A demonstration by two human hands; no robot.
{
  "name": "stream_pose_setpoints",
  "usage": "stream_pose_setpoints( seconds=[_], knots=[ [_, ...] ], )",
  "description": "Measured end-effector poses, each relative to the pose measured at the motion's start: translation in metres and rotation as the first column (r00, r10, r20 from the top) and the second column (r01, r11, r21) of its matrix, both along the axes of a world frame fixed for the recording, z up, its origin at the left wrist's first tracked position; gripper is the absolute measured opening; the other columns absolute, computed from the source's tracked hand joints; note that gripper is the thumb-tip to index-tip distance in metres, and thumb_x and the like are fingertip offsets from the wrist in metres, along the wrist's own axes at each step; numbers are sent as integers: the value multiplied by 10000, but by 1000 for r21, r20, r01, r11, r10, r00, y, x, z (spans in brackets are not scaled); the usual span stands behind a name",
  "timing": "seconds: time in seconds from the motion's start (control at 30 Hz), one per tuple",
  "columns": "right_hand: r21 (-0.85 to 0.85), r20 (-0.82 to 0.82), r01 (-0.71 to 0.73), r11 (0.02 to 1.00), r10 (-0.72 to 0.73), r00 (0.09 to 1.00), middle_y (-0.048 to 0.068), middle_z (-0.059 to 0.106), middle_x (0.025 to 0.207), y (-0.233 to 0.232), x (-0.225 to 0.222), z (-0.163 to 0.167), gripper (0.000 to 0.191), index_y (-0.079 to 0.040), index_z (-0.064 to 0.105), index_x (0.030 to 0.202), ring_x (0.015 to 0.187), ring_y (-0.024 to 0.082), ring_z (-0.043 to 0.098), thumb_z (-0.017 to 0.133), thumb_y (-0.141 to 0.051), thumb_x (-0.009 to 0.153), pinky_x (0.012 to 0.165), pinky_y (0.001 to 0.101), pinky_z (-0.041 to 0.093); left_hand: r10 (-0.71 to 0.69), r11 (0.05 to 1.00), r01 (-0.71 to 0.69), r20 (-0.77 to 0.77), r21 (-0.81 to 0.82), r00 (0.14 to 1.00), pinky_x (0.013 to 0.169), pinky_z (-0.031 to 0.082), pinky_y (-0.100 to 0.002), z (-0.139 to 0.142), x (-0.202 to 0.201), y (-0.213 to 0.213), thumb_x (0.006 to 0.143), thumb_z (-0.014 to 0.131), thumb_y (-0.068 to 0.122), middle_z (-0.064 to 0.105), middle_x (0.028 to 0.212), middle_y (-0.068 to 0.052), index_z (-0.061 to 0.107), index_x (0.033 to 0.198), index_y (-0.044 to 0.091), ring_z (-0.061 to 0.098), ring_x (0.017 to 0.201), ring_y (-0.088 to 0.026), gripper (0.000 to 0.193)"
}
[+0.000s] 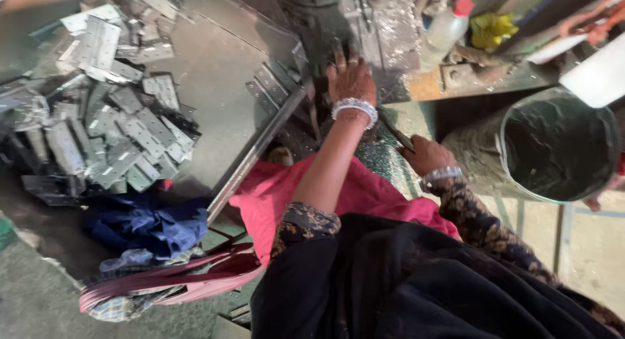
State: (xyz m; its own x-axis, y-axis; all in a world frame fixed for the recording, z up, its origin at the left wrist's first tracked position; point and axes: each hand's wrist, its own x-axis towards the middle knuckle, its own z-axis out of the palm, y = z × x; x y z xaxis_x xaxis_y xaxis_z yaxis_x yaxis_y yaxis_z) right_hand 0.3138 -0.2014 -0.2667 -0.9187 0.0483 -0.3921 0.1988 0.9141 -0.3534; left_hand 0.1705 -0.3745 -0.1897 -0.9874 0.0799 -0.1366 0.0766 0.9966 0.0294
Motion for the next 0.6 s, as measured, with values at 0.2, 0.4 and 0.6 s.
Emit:
stream_pose_setpoints(
  seconds=[0.2,0.4,0.6],
  knots=[
    [-75,56,-33,997,38,998,231,741,1031,10,-12,-29,630,-82,691,1096,992,431,717,579,-677,920,860,548,551,-2,998,-1,44,70,999,1213,219,-544,10,4,-7,1048,411,277,214,1692,-5,432,1523,156,147,1557,-296,490],
    [-86,31,-19,996,22,999,233,728,1050,10,-8,-39,608,-75,689,1097,998,440,706,574,-648,927,848,552,544,-59,998,60,13,-20,998,1242,185,-533,11,-2,-5,1045,423,261,250,1682,-39,435,1525,106,140,1563,-291,505],
    [-129,52,-2,992,9,999,250,737,980,15,-15,-28,606,-64,684,1089,965,433,714,581,-641,931,840,543,542,-15,999,19,83,-45,996,1261,182,-516,26,-18,-4,1069,428,265,323,1663,-42,541,1467,116,152,1591,-292,440]
  ],
)
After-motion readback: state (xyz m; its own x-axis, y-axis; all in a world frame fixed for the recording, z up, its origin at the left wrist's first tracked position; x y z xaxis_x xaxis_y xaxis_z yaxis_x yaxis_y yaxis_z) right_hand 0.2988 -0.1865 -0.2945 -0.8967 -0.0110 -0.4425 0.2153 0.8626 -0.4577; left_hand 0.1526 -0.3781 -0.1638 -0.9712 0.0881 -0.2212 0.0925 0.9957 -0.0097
